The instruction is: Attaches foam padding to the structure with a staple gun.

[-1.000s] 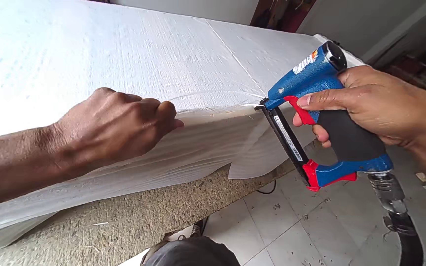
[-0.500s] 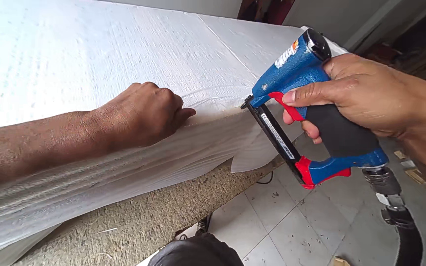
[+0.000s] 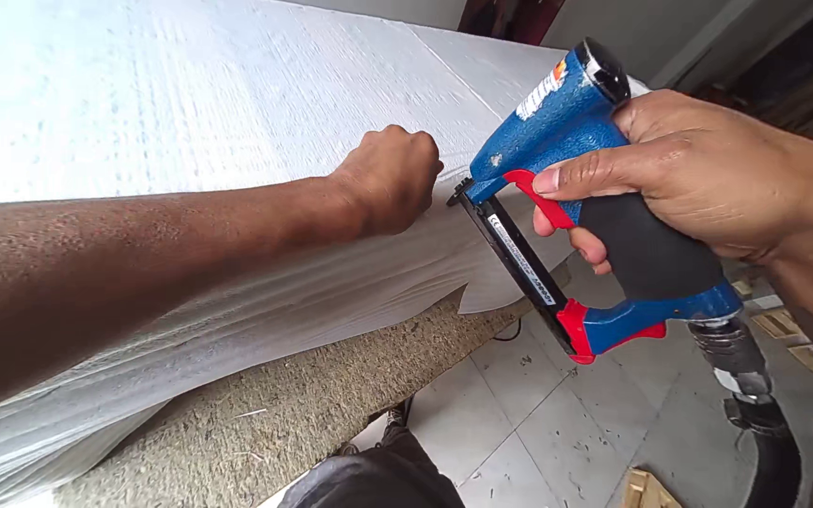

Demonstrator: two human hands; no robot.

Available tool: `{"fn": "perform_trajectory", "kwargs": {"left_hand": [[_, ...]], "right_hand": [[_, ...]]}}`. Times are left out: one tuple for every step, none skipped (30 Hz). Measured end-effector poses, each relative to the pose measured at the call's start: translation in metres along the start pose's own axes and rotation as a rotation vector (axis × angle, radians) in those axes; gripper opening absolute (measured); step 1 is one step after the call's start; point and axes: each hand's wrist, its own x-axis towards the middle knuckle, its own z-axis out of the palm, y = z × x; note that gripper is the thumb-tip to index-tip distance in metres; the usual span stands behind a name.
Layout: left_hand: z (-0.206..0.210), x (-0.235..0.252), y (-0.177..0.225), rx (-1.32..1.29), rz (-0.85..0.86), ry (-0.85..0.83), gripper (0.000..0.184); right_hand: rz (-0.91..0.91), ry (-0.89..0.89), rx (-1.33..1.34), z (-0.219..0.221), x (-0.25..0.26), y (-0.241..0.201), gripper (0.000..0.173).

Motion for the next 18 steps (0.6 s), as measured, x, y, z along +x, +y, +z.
{"fn": "perform_trajectory", "kwargs": {"left_hand": [[-0.001, -0.002, -0.002, 0.02, 0.018, 0.019, 0.038], [-0.002, -0.005, -0.004, 0.058, 0.046, 0.039, 0.037], [-0.005, -0.012, -0.007, 0.111, 0.076, 0.053, 0.036], [-0.008, -0.023, -0.011, 0.174, 0.102, 0.057, 0.036], [-0.012, -0.04, -0.015, 0.246, 0.131, 0.067, 0.038], [-0.015, -0.062, -0.022, 0.322, 0.169, 0.097, 0.039], [-0.017, -0.088, -0.03, 0.395, 0.208, 0.148, 0.04], [-0.016, -0.115, -0.041, 0.466, 0.257, 0.224, 0.042], [-0.016, -0.142, -0.053, 0.523, 0.291, 0.286, 0.044], [-0.014, -0.164, -0.066, 0.561, 0.293, 0.318, 0.044], [-0.013, -0.182, -0.08, 0.57, 0.273, 0.336, 0.043], [-0.016, -0.192, -0.094, 0.556, 0.258, 0.344, 0.044], [-0.021, -0.196, -0.105, 0.522, 0.249, 0.352, 0.046], [-0.027, -0.195, -0.112, 0.487, 0.249, 0.352, 0.048], [-0.033, -0.19, -0.117, 0.461, 0.26, 0.345, 0.049], [-0.037, -0.183, -0.119, 0.444, 0.27, 0.341, 0.05], [-0.04, -0.178, -0.121, 0.426, 0.276, 0.333, 0.05], [-0.041, -0.174, -0.122, 0.406, 0.282, 0.315, 0.05]], "right_hand": [[-0.013, 0.002, -0.003, 0.004, -0.002, -0.004, 0.017], [-0.026, 0.003, -0.001, 0.008, -0.004, -0.007, 0.017], [-0.032, -0.003, 0.004, 0.014, -0.005, -0.009, 0.017], [-0.032, -0.013, 0.011, 0.019, -0.004, -0.01, 0.016], [-0.035, -0.02, 0.014, 0.024, -0.004, -0.011, 0.016], [-0.043, -0.031, 0.01, 0.025, -0.004, -0.011, 0.016], [-0.055, -0.044, 0.004, 0.025, -0.005, -0.011, 0.017], [-0.066, -0.054, -0.004, 0.023, -0.006, -0.011, 0.018], [-0.081, -0.055, -0.013, 0.021, -0.007, -0.011, 0.017], [-0.095, -0.055, -0.02, 0.019, -0.008, -0.011, 0.016], [-0.108, -0.057, -0.019, 0.016, -0.008, -0.011, 0.016], [-0.119, -0.062, -0.019, 0.014, -0.007, -0.011, 0.016], [-0.128, -0.074, -0.019, 0.013, -0.005, -0.011, 0.016], [-0.132, -0.089, -0.019, 0.013, -0.004, -0.011, 0.016], [-0.136, -0.098, -0.02, 0.013, -0.002, -0.012, 0.017], [-0.136, -0.106, -0.025, 0.013, 0.001, -0.013, 0.017], [-0.134, -0.11, -0.031, 0.015, 0.003, -0.014, 0.017], [-0.128, -0.118, -0.032, 0.017, 0.005, -0.013, 0.017]]}}
